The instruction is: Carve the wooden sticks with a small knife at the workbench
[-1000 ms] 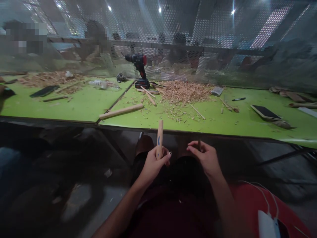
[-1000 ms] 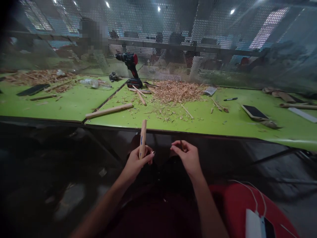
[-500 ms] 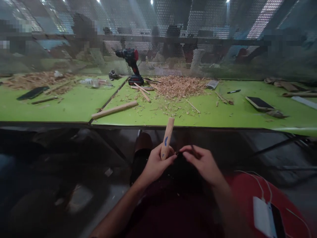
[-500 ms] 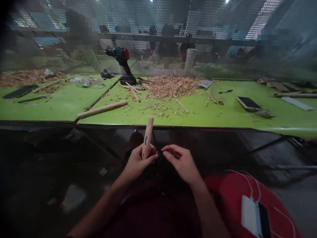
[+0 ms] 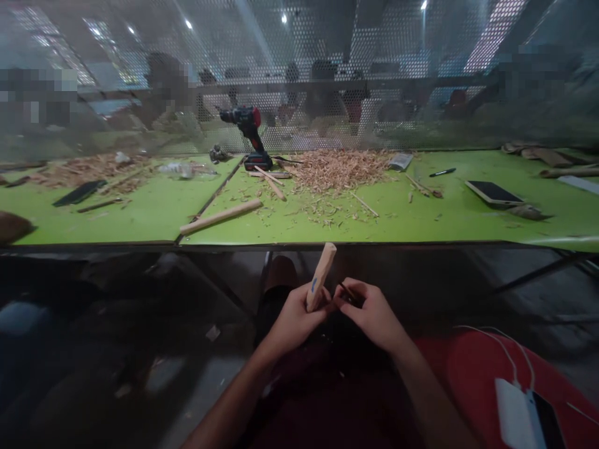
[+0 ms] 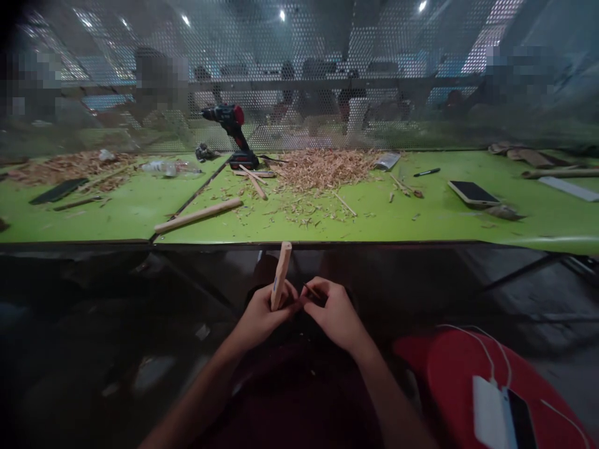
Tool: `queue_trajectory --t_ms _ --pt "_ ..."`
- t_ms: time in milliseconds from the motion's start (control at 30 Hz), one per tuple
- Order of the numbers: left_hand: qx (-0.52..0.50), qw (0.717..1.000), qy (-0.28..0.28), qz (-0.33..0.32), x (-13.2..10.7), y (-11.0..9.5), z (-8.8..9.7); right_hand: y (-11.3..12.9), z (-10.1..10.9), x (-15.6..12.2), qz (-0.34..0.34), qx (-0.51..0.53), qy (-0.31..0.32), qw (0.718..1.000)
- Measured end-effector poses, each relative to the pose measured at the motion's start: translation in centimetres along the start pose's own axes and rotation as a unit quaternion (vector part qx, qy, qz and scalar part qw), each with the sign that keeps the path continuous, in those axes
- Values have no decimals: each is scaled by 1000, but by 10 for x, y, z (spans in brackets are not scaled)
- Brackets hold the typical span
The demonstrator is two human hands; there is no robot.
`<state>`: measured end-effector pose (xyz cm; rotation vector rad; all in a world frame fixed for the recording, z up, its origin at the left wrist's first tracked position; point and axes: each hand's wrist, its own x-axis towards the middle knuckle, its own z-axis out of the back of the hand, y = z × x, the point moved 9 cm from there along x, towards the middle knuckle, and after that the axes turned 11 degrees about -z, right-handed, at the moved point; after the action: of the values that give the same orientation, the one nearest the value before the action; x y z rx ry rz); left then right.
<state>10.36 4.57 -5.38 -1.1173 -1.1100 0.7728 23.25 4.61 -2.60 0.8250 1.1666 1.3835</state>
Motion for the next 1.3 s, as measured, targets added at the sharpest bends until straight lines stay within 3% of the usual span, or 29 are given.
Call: queue_trajectory --t_ms 200,433,700,867,1067,1300 --pt "-49 998 -7 36 -3 11 -3 -7 1 -2 16 -6 -35 999" --pt "-81 994 -63 35 2 19 -2 -12 -3 -4 41 -45 -62 996" --pt "-30 996 -88 16 -2 17 6 -26 -14 -6 26 15 -73 997" --pt "-30 995 -90 30 -4 17 7 -37 -12 -4 -23 64 -83 994" --pt "9 995 -93 19 -2 15 8 -33 -4 -3 -21 61 -113 992" --pt "33 993 -114 6 -3 10 12 -36 -9 -4 -37 76 -127 988"
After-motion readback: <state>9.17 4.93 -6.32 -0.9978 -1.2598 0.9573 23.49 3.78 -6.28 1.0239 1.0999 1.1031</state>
